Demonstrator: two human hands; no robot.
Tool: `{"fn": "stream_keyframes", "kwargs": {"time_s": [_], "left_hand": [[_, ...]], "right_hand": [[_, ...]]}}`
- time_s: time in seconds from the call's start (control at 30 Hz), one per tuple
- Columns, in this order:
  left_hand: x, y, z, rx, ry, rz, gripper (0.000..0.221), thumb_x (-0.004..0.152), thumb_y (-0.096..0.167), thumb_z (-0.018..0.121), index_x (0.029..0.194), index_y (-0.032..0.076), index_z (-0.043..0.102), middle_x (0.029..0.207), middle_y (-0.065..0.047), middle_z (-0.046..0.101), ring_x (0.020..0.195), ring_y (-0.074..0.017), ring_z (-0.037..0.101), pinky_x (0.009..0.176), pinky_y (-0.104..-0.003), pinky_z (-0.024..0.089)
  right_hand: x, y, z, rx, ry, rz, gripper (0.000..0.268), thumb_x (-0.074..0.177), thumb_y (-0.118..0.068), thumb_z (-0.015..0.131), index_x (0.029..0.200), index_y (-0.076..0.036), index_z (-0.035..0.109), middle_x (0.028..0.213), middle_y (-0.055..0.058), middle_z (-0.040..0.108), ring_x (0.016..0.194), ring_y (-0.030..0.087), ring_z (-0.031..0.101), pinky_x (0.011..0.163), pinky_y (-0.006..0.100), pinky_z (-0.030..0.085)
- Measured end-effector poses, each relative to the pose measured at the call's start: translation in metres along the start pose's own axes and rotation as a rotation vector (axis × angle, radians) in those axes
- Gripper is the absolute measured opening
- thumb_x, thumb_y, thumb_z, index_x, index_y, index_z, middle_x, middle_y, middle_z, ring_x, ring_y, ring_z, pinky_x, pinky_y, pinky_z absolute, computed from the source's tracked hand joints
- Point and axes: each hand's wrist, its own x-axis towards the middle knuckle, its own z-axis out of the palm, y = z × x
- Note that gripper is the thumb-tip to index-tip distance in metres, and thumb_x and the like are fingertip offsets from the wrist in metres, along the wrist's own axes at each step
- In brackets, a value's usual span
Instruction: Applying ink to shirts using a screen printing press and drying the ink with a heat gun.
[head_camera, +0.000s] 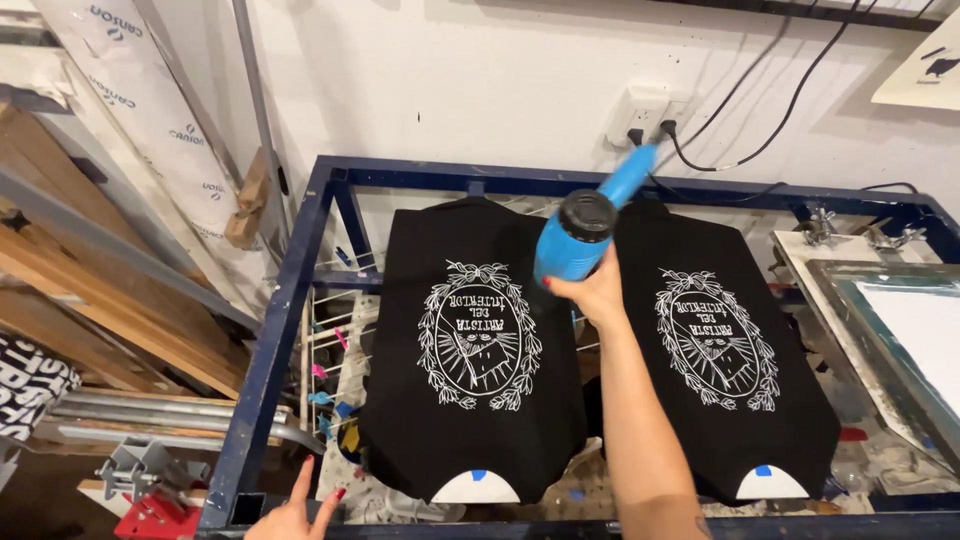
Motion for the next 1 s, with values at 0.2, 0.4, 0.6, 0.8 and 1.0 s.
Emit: {"fn": "stream_keyframes", "kwargs": {"time_s": [0.2,0.4,0.6,0.8,1.0], "left_hand": [[-0.008,0.005,-0.001,0.014,0.062,0.004,0.088,0.086,0.089,0.029,0.163,0.048,0.017,0.056,0.005,0.061,0.044,-0.0111,0.047,0.048,-0.026,0.029],[-0.003,0.002,0.004,0.000,0.101,0.015,0.089,0.086,0.088,0.032,0.164,0.048,0.017,0.054,0.004,0.062,0.042,-0.0119,0.049,0.045,-0.026,0.031],[-0.004,0.001,0.001,-0.055,0.068,0.050,0.089,0.091,0.080,0.039,0.167,0.043,0.008,0.052,0.004,0.058,0.040,-0.0117,0.046,0.046,-0.025,0.030],[-0.006,0.002,0.000,-0.063,0.064,0.046,0.092,0.090,0.082,0.036,0.167,0.042,0.006,0.054,0.004,0.060,0.042,-0.0120,0.050,0.046,-0.025,0.032],[-0.012,0.003,0.003,-0.127,0.177,0.089,0.092,0.091,0.074,0.046,0.168,0.035,0.013,0.059,0.011,0.065,0.051,-0.0085,0.063,0.050,-0.027,0.041]], "right_hand": [[0.000,-0.006,-0.009,0.066,-0.110,-0.009,0.086,0.059,-0.015,0.095,0.135,-0.011,0.053,0.124,0.014,0.068,0.113,0.028,0.068,0.094,0.044,0.060],[0.002,0.005,-0.003,-0.001,0.084,-0.142,0.102,0.062,-0.024,0.095,0.148,-0.015,0.039,0.138,0.013,0.057,0.127,0.030,0.058,0.101,0.048,0.053],[0.005,0.014,-0.006,-0.002,0.087,-0.091,0.096,0.057,-0.016,0.095,0.140,-0.012,0.048,0.129,0.013,0.064,0.117,0.027,0.063,0.095,0.044,0.056],[0.000,-0.010,-0.005,0.044,-0.100,-0.062,0.088,0.060,-0.018,0.094,0.138,-0.011,0.053,0.128,0.014,0.067,0.117,0.030,0.066,0.096,0.046,0.060],[0.007,0.001,0.001,0.039,0.078,-0.176,0.089,0.062,-0.013,0.094,0.139,-0.015,0.048,0.129,0.012,0.062,0.120,0.027,0.061,0.097,0.044,0.056]]}}
